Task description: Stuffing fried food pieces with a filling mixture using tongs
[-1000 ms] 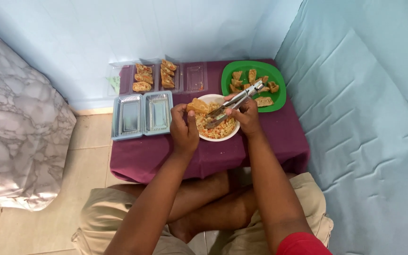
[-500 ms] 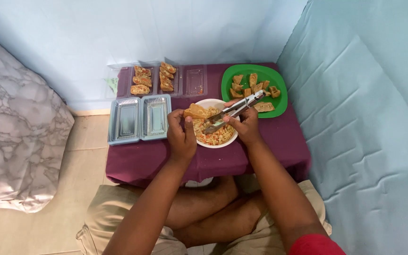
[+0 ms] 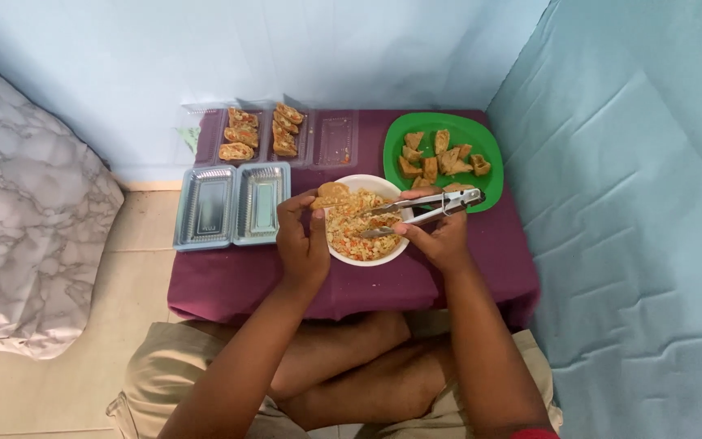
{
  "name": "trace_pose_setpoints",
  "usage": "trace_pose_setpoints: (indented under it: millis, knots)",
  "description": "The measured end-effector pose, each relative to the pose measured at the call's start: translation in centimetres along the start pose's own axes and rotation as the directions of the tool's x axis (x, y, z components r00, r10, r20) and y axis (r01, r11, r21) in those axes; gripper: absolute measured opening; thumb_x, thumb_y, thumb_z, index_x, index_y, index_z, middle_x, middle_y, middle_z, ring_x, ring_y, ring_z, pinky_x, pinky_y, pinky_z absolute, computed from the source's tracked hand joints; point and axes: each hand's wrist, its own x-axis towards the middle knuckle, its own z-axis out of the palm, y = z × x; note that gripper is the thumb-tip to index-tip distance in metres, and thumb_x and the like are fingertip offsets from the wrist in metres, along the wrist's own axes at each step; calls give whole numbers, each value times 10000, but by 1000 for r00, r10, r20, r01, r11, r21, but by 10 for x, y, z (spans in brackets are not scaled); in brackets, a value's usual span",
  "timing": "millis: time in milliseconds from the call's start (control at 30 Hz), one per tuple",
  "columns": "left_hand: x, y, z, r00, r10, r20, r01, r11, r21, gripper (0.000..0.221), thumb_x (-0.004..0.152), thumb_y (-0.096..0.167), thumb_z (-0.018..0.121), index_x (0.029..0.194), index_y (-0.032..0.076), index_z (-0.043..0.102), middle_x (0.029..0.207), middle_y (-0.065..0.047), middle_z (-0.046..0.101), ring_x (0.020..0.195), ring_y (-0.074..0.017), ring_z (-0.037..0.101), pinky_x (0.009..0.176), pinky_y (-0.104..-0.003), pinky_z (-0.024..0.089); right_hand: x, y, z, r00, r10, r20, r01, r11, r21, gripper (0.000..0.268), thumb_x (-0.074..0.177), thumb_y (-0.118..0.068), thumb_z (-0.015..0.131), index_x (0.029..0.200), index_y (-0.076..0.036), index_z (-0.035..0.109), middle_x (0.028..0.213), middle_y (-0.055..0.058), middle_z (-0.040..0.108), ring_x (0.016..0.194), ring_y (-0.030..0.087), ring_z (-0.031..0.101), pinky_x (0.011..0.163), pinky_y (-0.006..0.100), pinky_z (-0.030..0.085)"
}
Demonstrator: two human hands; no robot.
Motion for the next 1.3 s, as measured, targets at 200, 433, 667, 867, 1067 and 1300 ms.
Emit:
trace_pose_setpoints:
  millis: [200, 433, 667, 867, 1067, 1300]
  knots:
    - [0, -6, -2, 1000, -15, -18, 13, 992, -122, 210, 1105, 198, 490, 1195, 16, 439, 1274, -251, 617, 1199, -361, 648, 1024, -478, 507, 8, -41, -12, 997, 48, 56, -44, 997, -66, 510, 685, -179, 985, 1089, -1, 728, 1009, 161, 780, 949, 213, 727, 913, 342, 532]
    - [4, -1, -4, 1000, 22, -16, -24, 995, -98, 159, 1106, 146, 474, 1180, 8, 448, 1319, -223, 579, 1249, -346, 623, 1038, -438, 505, 18, -73, -18, 985, 100, 144, -78, 986, -150, 529, 587, -155, 1028, 1026, -23, 764, 967, 174, 788, 918, 308, 763, 900, 412, 550]
    - [4, -2, 0, 1000, 26, -5, -26, 995, -98, 127, 1071, 97, 542, 1126, -9, 499, 1258, -217, 604, 1188, -360, 664, 985, -422, 544, 24, -83, 6, 961, 106, 255, -56, 979, -196, 365, 702, -224, 961, 1018, -117, 813, 936, 128, 799, 915, 308, 762, 918, 421, 496]
    - [4, -3, 0, 999, 18, -28, -22, 992, -121, 114, 1063, 66, 559, 1127, -14, 510, 1252, -213, 599, 1183, -354, 660, 972, -415, 550, 26, -74, 17, 985, -10, 174, 59, 959, -278, 291, 734, -223, 960, 966, -139, 806, 917, 61, 808, 882, 282, 777, 923, 395, 490]
    - [4, -2, 0, 999, 7, -34, -12, 987, -159, 118, 1061, 54, 556, 1142, -16, 505, 1249, -219, 586, 1177, -346, 658, 976, -417, 554, 28, -78, 2, 994, -28, 105, 65, 926, -372, 366, 718, -298, 969, 1011, -159, 799, 983, 34, 815, 934, 269, 778, 948, 387, 495]
    - [5, 0, 1, 999, 2, -41, -9, 988, -153, 107, 1067, 50, 543, 1152, -6, 511, 1226, -203, 584, 1171, -332, 658, 984, -419, 548, 27, -72, 4, 989, 39, 143, 9, 947, -321, 458, 642, -293, 995, 1037, -163, 804, 978, 62, 809, 953, 320, 768, 936, 429, 487]
